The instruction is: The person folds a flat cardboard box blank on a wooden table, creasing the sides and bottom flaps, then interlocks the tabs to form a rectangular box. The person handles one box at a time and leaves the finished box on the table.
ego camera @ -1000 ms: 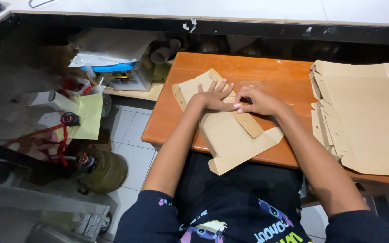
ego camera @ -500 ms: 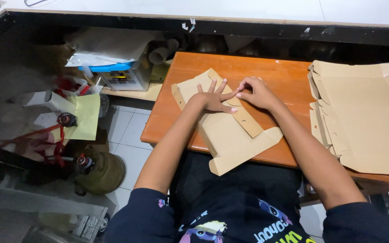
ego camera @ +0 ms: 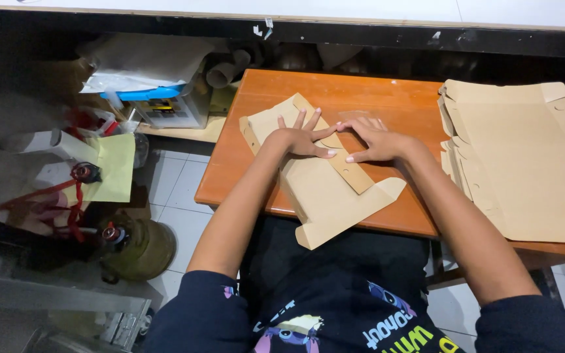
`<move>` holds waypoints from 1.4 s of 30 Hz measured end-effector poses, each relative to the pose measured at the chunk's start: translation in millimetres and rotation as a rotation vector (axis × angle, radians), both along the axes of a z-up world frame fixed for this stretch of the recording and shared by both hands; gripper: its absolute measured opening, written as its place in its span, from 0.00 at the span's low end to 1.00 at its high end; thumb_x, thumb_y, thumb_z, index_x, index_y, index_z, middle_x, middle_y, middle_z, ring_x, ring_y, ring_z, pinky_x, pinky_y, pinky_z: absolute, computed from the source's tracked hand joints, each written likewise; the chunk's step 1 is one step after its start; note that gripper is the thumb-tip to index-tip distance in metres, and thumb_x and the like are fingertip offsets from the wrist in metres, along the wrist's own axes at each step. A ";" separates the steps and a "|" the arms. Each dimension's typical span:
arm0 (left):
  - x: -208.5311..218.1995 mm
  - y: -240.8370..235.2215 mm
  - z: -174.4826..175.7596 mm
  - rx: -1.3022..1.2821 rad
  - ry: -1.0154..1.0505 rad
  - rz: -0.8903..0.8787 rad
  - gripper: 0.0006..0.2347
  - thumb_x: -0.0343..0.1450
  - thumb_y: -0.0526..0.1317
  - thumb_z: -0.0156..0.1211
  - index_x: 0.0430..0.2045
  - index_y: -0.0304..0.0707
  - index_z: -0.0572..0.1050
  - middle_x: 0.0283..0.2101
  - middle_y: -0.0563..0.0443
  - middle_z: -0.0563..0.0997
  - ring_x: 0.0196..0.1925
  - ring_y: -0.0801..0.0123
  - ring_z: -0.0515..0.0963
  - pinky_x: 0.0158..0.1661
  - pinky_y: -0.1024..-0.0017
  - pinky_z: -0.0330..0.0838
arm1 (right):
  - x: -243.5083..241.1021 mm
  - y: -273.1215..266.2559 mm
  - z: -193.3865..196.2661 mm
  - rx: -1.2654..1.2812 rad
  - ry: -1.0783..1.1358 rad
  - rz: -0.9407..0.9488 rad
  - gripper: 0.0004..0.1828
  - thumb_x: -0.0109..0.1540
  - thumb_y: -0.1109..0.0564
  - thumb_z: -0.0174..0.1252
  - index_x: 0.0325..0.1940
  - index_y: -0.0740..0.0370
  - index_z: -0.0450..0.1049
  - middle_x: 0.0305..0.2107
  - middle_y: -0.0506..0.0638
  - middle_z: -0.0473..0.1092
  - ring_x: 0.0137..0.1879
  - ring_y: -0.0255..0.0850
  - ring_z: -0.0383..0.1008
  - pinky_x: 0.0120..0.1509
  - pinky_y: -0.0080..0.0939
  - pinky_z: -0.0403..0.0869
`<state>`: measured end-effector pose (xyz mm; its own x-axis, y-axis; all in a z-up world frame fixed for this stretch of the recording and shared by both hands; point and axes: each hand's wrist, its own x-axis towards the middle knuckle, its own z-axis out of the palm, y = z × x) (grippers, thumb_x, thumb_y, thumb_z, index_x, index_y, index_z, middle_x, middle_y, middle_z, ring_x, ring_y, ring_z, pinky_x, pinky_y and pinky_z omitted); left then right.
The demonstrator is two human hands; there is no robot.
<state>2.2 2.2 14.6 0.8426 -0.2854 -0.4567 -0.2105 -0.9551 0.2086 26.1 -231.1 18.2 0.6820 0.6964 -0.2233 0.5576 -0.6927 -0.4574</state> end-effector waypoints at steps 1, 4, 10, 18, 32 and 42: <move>-2.1 -1.1 2.4 0.000 0.000 -0.003 0.39 0.65 0.76 0.45 0.72 0.84 0.40 0.78 0.60 0.23 0.78 0.50 0.21 0.64 0.25 0.16 | -3.2 -2.9 -1.2 0.000 0.000 -0.003 0.42 0.58 0.36 0.65 0.70 0.42 0.53 0.73 0.53 0.49 0.81 0.61 0.38 0.81 0.73 0.34; -7.7 -2.9 8.5 -0.007 -0.001 -0.002 0.37 0.67 0.74 0.45 0.72 0.84 0.40 0.79 0.59 0.24 0.78 0.49 0.21 0.64 0.25 0.17 | -14.2 -11.2 -3.3 -0.004 0.023 -0.011 0.44 0.59 0.38 0.65 0.74 0.41 0.51 0.76 0.52 0.43 0.82 0.61 0.32 0.80 0.77 0.29; -7.3 -3.0 10.3 0.002 0.007 0.002 0.37 0.66 0.74 0.45 0.72 0.85 0.41 0.79 0.60 0.24 0.79 0.50 0.22 0.65 0.26 0.17 | -35.0 -25.4 1.0 -0.013 0.042 -0.014 0.48 0.58 0.36 0.66 0.76 0.37 0.49 0.78 0.50 0.37 0.83 0.59 0.29 0.79 0.77 0.26; -5.6 -2.1 7.8 0.003 -0.002 -0.002 0.37 0.66 0.74 0.46 0.72 0.85 0.41 0.79 0.60 0.24 0.79 0.50 0.22 0.65 0.26 0.17 | -66.9 -46.6 -7.8 0.002 0.019 -0.053 0.47 0.59 0.39 0.65 0.77 0.39 0.49 0.78 0.51 0.37 0.83 0.58 0.28 0.76 0.83 0.22; 20.1 -0.7 0.2 0.072 -0.215 -0.206 0.36 0.68 0.71 0.54 0.71 0.83 0.47 0.79 0.56 0.43 0.79 0.47 0.46 0.68 0.28 0.38 | -152.0 -63.5 -76.5 0.217 -0.563 -0.431 0.23 0.66 0.38 0.56 0.64 0.42 0.70 0.59 0.41 0.68 0.68 0.44 0.64 0.79 0.63 0.50; -199.1 -40.5 37.2 -0.574 -0.741 -0.278 0.22 0.74 0.55 0.56 0.64 0.63 0.69 0.74 0.52 0.63 0.78 0.54 0.57 0.70 0.28 0.35 | -173.2 -65.4 -101.8 0.769 -0.734 -0.493 0.19 0.60 0.60 0.70 0.55 0.57 0.78 0.33 0.48 0.72 0.42 0.44 0.78 0.54 0.43 0.71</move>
<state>-196.9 -38.3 51.8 0.7290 -0.5308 0.4322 -0.6781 -0.6462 0.3501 -147.2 -296.5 -83.6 0.7063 0.1010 0.7007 0.6102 -0.5887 -0.5302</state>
